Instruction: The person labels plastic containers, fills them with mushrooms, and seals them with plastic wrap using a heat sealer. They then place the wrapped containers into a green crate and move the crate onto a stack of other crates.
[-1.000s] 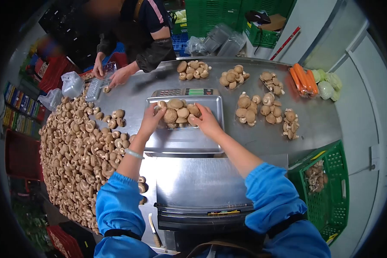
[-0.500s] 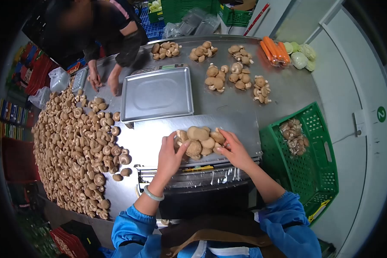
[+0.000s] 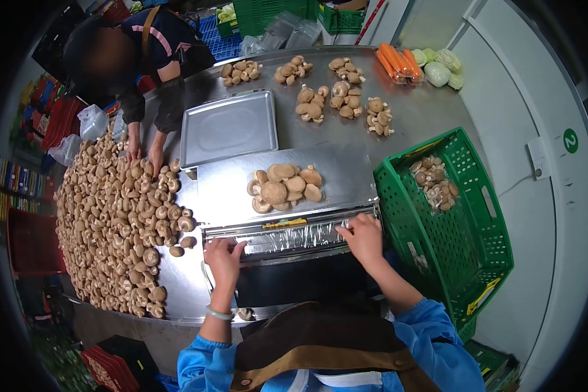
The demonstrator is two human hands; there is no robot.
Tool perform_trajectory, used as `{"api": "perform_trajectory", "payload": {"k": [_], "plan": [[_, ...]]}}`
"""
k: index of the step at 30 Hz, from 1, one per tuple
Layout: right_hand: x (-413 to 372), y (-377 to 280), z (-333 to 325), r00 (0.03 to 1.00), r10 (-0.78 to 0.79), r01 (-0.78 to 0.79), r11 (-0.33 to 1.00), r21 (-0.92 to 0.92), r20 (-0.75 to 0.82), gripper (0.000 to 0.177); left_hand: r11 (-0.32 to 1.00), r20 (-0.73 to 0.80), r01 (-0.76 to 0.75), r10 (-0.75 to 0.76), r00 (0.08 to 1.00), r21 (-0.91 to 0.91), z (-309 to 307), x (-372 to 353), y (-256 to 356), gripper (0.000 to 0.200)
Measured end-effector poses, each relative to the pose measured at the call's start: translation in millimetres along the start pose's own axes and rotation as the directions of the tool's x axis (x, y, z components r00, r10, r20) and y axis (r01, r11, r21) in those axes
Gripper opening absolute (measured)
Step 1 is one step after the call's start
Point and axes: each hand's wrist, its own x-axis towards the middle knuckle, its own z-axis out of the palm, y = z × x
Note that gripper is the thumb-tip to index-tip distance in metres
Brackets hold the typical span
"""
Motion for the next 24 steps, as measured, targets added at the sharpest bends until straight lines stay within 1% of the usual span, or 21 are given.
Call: {"api": "perform_trajectory", "payload": {"k": [2,3,4,5,6,8,9,10,11,12,13,14,15,16,17,18,20,21,23,24], "plan": [[6,-2,8,0.995,-0.097,0.099,0.988,0.118,-0.027,0.029,0.985,0.078,0.05,-0.038,0.996,-0.165,22,7,-4,0.022],[10,2,0,0.992,0.003,-0.039,0.956,0.29,0.124,0.027,0.908,0.243,0.263,-0.188,0.952,-0.328,21,13,-9,0.022],[13,6,-15,0.954,0.072,-0.196,0.882,0.429,0.29,0.026,0.78,0.444,0.436,-0.229,0.866,-0.449,16,22,-22,0.025],[14,22,-25,0.892,-0.01,-0.344,0.632,0.694,0.452,0.025,0.655,0.544,0.47,-0.106,0.833,-0.591,-5,32,-25,0.026],[20,22,-54,0.852,-0.077,-0.429,0.465,0.775,0.518,0.023,0.503,0.606,0.509,0.039,0.794,-0.699,-35,43,-17,0.026],[32,14,-86,0.851,-0.132,-0.492,0.14,0.859,0.509,0.019,0.356,0.633,0.555,0.152,0.759,-0.752,-84,66,9,0.026],[42,4,-97,0.899,-0.205,-0.399,-0.023,0.917,0.386,0.018,0.189,0.602,0.573,0.195,0.774,-0.798,-94,78,15,0.026],[59,-5,-102,0.936,-0.253,-0.297,-0.191,0.935,0.246,0.017,0.0,0.463,0.482,0.277,0.842,-0.876,-90,92,13,0.026],[80,-8,-95,0.955,-0.284,-0.195,-0.38,0.904,0.086,0.016,-0.253,0.303,0.368,0.262,0.916,-0.894,-83,107,22,0.023],[100,-27,-93,0.988,-0.139,-0.112,-0.364,0.925,0.065,0.015,-0.325,0.32,0.333,0.094,0.943,-0.885,-79,120,39,0.019],[120,-47,-90,0.999,0.008,-0.03,-0.335,0.942,0.034,0.014,-0.25,0.188,0.213,0.121,0.975,-0.944,-67,137,59,0.02],[142,-50,-72,1.0,-0.026,0.008,-0.178,0.984,-0.013,0.015,-0.118,0.082,0.098,0.136,0.987,-0.988,-33,157,57,0.022],[175,-38,-13,1.0,-0.007,0.026,0.452,0.891,-0.025,0.017,0.427,0.138,0.096,0.068,0.988,-0.899,15,174,52,0.026],[186,-23,35,0.997,-0.052,0.072,0.564,0.822,-0.052,0.018,0.717,0.089,-0.054,0.16,0.983,-0.695,51,178,33,0.027],[183,-27,37,0.992,-0.084,0.01,0.811,0.585,0.099,0.019,0.75,0.292,0.111,0.113,0.95,-0.652,54,172,44,0.025],[181,-30,37,0.98,-0.132,0.031,0.836,0.548,0.147,0.02,0.791,0.236,0.004,0.177,0.956,-0.611,73,169,36,0.019],[174,-35,36,0.943,-0.215,0.071,0.875,0.479,0.253,0.022,0.809,0.356,0.069,0.179,0.917,-0.584,71,165,34,0.016],[170,-33,34,0.913,-0.216,0.016,0.866,0.499,0.345,0.024,0.757,0.44,0.173,0.165,0.883,-0.631,69,158,31,0.018],[145,-33,26,0.89,-0.221,-0.084,0.78,0.62,0.399,0.026,0.628,0.586,0.374,0.164,0.793,-0.682,59,141,27,0.021],[133,-34,19,0.88,-0.228,-0.128,0.73,0.672,0.417,0.028,0.625,0.619,0.398,0.178,0.765,-0.671,52,135,25,0.023]]}}
